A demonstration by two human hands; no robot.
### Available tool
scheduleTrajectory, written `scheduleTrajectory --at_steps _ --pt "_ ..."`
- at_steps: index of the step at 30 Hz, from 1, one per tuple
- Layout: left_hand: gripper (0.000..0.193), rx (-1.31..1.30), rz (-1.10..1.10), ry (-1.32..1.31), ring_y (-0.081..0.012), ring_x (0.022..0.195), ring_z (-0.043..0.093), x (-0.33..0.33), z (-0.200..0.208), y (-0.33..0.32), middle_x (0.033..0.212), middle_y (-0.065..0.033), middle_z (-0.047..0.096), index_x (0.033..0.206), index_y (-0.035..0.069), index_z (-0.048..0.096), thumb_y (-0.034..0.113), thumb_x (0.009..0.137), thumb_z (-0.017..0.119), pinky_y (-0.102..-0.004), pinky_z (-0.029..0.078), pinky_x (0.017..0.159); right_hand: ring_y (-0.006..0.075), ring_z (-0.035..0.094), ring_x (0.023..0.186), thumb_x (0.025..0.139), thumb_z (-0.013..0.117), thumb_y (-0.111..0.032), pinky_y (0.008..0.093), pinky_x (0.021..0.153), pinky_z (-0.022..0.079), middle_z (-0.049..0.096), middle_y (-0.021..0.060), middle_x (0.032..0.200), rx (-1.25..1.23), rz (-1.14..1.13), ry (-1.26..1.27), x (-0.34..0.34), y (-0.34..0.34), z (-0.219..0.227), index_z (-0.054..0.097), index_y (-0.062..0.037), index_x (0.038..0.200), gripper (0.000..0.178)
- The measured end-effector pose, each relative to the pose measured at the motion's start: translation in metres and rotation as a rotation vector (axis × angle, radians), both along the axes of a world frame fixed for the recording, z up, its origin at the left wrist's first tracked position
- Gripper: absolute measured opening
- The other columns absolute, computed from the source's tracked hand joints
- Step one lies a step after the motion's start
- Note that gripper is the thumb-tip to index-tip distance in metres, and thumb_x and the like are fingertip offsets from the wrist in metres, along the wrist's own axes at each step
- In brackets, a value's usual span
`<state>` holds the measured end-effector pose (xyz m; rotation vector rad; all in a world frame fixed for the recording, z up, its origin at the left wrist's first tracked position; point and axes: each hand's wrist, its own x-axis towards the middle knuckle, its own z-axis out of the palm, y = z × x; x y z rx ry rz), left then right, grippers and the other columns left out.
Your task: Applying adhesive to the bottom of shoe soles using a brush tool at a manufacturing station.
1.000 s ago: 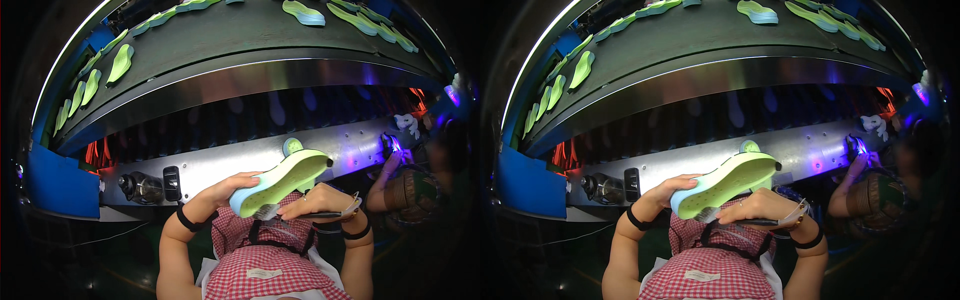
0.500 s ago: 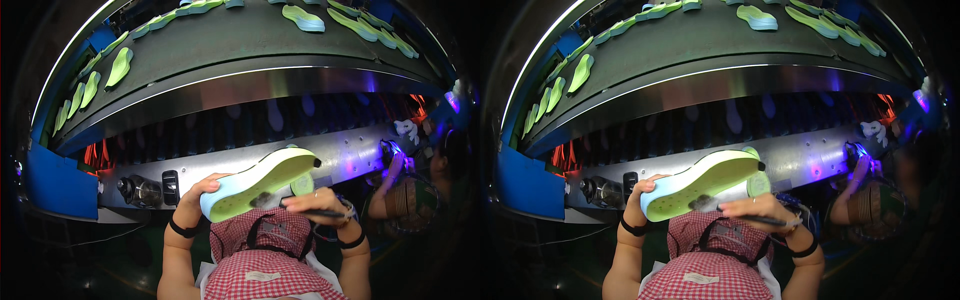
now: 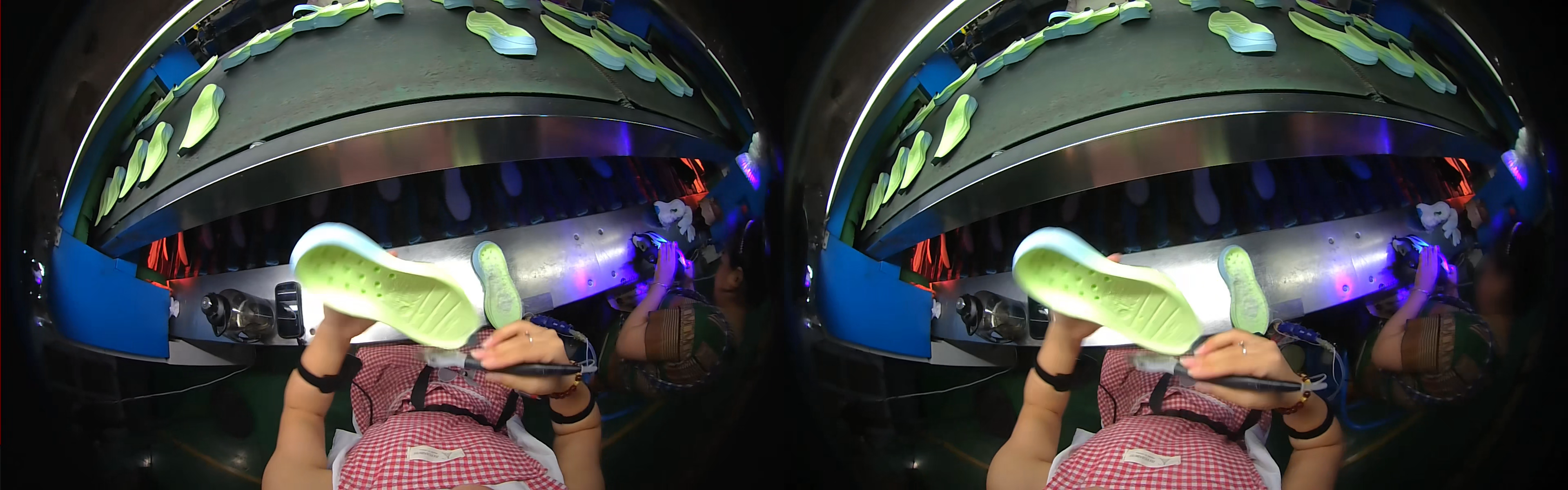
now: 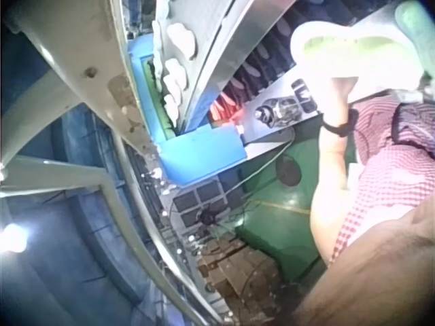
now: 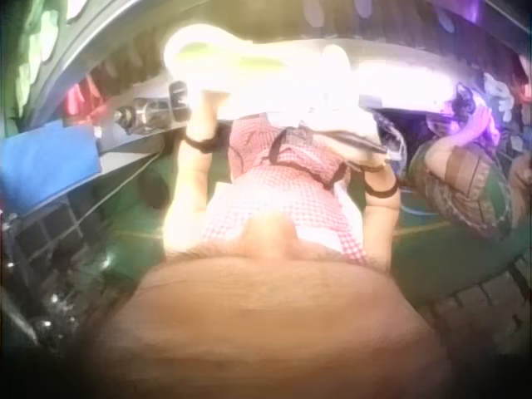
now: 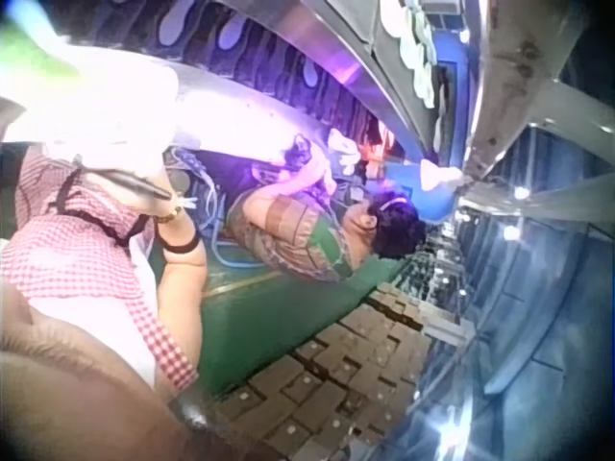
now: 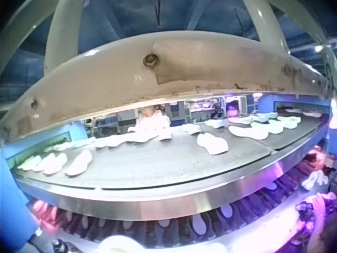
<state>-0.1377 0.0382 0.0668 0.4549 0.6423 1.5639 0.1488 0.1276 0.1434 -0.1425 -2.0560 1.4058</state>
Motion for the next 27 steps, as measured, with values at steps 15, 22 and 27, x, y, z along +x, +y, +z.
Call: scheduleTrajectory --at_steps 15,22,27 --pt "0.083 -0.045 0.306 -0.19 -0.0333 0.1 0.052 0.05 -0.012 0.032 0.107 -0.014 0.055 0.12 0.007 0.044 0.074 0.077 0.02 -0.0475 0.041 0.089 0.0205 0.063 0.079 0.066 0.068 -0.007 0.0305 0.067 0.048 0.065 0.0053 0.083 0.427 -0.101 -0.024 -0.041 -0.008 -0.041 0.064 -0.0081 0.084 0.019" --pt "0.083 0.072 0.238 -0.231 -0.0312 0.1 0.05 0.068 0.005 0.034 0.105 -0.0127 0.055 0.125 0.009 0.039 0.075 0.075 0.028 -0.0478 0.038 0.09 0.0235 0.063 0.079 0.066 0.067 -0.001 0.0313 0.069 0.05 0.065 0.011 0.083 0.154 -0.195 0.041 -0.043 0.012 -0.018 0.064 -0.0018 0.084 0.018" --pt "0.088 0.255 0.202 -0.275 -0.0319 0.105 0.049 0.062 0.009 0.036 0.111 -0.0139 0.052 0.13 0.008 0.033 0.076 0.074 0.026 -0.0467 0.038 0.093 0.0219 0.063 0.08 0.064 0.07 0.001 0.0314 0.072 0.049 0.066 0.0094 0.082 0.122 0.051 0.064 -0.041 -0.014 -0.016 0.065 -0.0026 0.084 0.021"
